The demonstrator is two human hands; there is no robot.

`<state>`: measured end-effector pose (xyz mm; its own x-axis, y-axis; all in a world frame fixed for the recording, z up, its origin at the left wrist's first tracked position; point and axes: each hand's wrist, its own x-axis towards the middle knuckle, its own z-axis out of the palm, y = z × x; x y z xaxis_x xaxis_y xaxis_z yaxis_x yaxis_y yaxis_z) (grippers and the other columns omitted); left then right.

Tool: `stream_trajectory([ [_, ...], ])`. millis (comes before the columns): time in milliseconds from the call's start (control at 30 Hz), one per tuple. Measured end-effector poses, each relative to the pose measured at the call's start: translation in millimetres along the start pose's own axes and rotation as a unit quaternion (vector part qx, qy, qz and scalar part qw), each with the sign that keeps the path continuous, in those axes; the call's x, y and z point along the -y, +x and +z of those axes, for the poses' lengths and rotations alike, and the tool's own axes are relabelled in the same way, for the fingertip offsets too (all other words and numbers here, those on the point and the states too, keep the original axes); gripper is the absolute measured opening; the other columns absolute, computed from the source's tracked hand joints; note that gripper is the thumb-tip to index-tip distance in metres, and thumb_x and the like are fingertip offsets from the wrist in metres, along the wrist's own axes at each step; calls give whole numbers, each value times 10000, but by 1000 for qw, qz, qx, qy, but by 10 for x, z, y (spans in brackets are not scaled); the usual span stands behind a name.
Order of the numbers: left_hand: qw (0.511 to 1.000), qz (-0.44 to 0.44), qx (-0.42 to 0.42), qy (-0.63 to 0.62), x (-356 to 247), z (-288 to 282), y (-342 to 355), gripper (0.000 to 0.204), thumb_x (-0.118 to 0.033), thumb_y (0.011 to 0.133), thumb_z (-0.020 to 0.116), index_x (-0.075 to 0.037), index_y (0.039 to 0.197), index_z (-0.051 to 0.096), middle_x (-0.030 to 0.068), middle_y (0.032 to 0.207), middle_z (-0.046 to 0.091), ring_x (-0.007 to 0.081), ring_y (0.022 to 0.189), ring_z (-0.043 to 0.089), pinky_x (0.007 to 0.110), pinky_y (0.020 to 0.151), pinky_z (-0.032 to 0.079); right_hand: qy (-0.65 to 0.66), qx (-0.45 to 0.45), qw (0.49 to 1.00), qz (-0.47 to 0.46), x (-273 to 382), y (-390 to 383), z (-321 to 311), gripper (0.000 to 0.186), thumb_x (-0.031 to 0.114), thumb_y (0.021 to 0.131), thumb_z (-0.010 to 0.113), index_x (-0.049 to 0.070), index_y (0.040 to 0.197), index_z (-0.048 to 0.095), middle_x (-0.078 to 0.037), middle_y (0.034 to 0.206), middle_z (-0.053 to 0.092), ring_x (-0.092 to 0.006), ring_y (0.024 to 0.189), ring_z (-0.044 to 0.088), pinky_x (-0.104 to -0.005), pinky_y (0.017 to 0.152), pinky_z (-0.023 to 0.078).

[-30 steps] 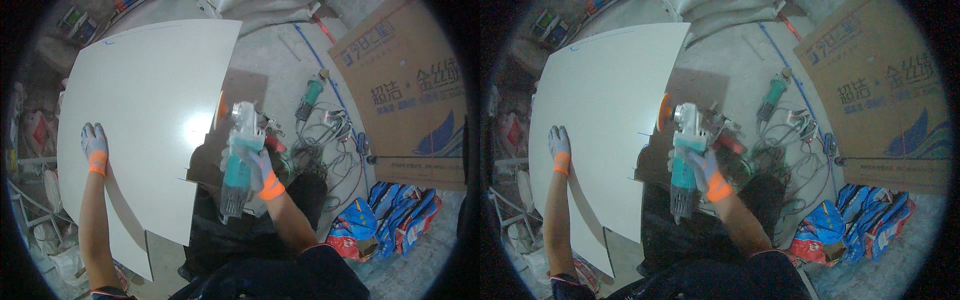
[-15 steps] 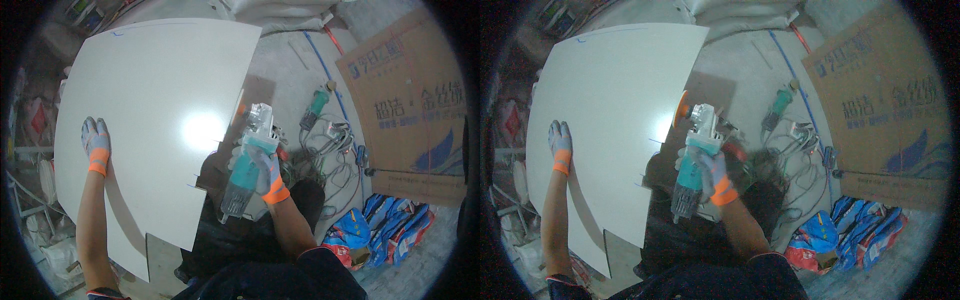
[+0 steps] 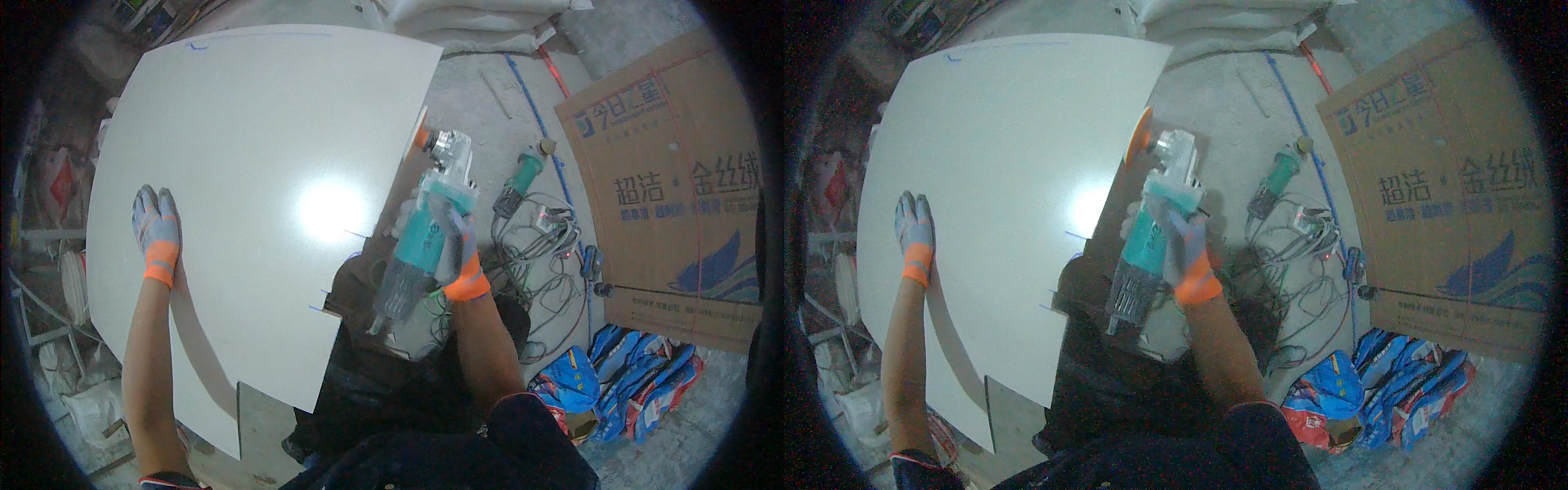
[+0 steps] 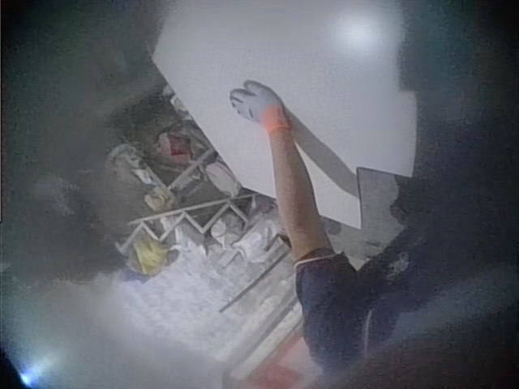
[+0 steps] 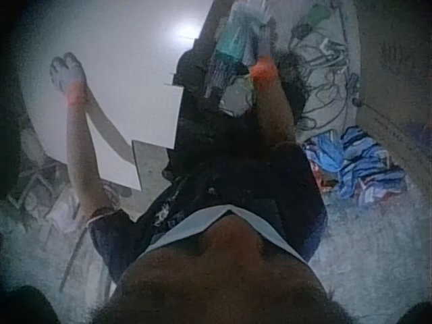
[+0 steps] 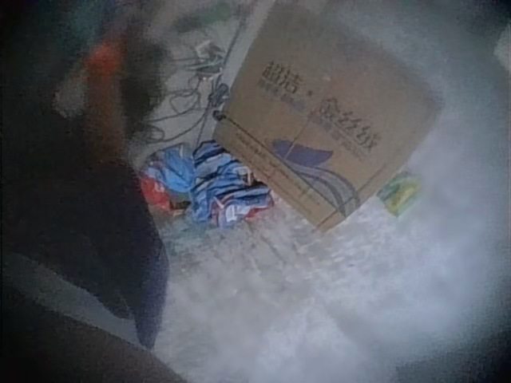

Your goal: The person picks up a large white tile and places it on the floor. They then use an angle grinder to smooth the edges of the tile while sitting on the floor.

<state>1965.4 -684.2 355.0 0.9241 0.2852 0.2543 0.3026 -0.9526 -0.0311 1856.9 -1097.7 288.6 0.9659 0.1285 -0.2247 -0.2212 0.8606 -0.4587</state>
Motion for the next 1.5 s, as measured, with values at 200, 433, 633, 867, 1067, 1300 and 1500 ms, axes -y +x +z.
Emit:
stream_trajectory([
  [200, 1000, 1, 20, 12, 4, -23, 60, 578, -419, 873, 320, -25, 1295, 313, 153, 1339, 312, 275, 1259, 243, 354, 1033, 191, 60, -11, 998, 30, 80, 134, -17, 395, 253, 800, 561, 9, 1089, 450, -156, 957, 545, -283, 831, 576, -436, 725, 495],
  [433, 1000, 12, -17, 14, 15, 31, 22, 563, -412, 877, 313, -20, 1281, 336, 159, 1325, 330, 279, 1251, 254, 352, 1028, 201, -15, -10, 1000, 19, -265, -343, 88, 502, 321, 775, 586, 21, 1144, 425, -169, 1002, 537, -297, 868, 572, -440, 742, 488],
  [633, 1000, 0, 11, -9, -36, -46, 23, 572, -415, 877, 309, -19, 1290, 320, 150, 1338, 312, 276, 1258, 241, 351, 1034, 184, 136, 88, 986, 49, -300, -264, 4, 655, 445, 742, 583, 38, 1209, 370, -170, 1096, 486, -302, 977, 519, -459, 818, 447],
  [867, 1000, -8, 21, 8, -80, -85, 7, 590, -422, 870, 306, -2, 1283, 322, 151, 1340, 308, 277, 1262, 232, 346, 1038, 175, 114, 59, 990, 63, -417, -359, -77, 666, 444, 730, 599, 60, 1219, 359, -142, 1090, 483, -298, 987, 507, -439, 840, 432],
  [1067, 1000, -6, 12, 20, -61, -61, 6, 602, -439, 864, 304, -13, 1289, 317, 146, 1345, 303, 276, 1263, 230, 347, 1041, 170, 86, 47, 993, 61, -459, -363, -96, 577, 389, 755, 579, 62, 1189, 383, -129, 1040, 499, -281, 948, 517, -448, 822, 436],
  [1300, 999, -16, 19, 24, -81, -75, 18, 596, -444, 861, 309, -30, 1290, 324, 141, 1344, 305, 279, 1260, 238, 353, 1039, 181, 138, 49, 987, 71, -475, -435, 1, 553, 393, 774, 562, 39, 1166, 399, -118, 996, 510, -264, 915, 526, -419, 796, 456],
  [1500, 999, -12, 14, 37, -77, -64, 20, 581, -427, 863, 319, -22, 1281, 334, 150, 1339, 310, 280, 1256, 246, 356, 1038, 182, 111, 59, 990, 57, -444, -402, 47, 543, 369, 781, 561, 31, 1175, 399, -119, 1039, 509, -253, 943, 522, -423, 807, 453],
])
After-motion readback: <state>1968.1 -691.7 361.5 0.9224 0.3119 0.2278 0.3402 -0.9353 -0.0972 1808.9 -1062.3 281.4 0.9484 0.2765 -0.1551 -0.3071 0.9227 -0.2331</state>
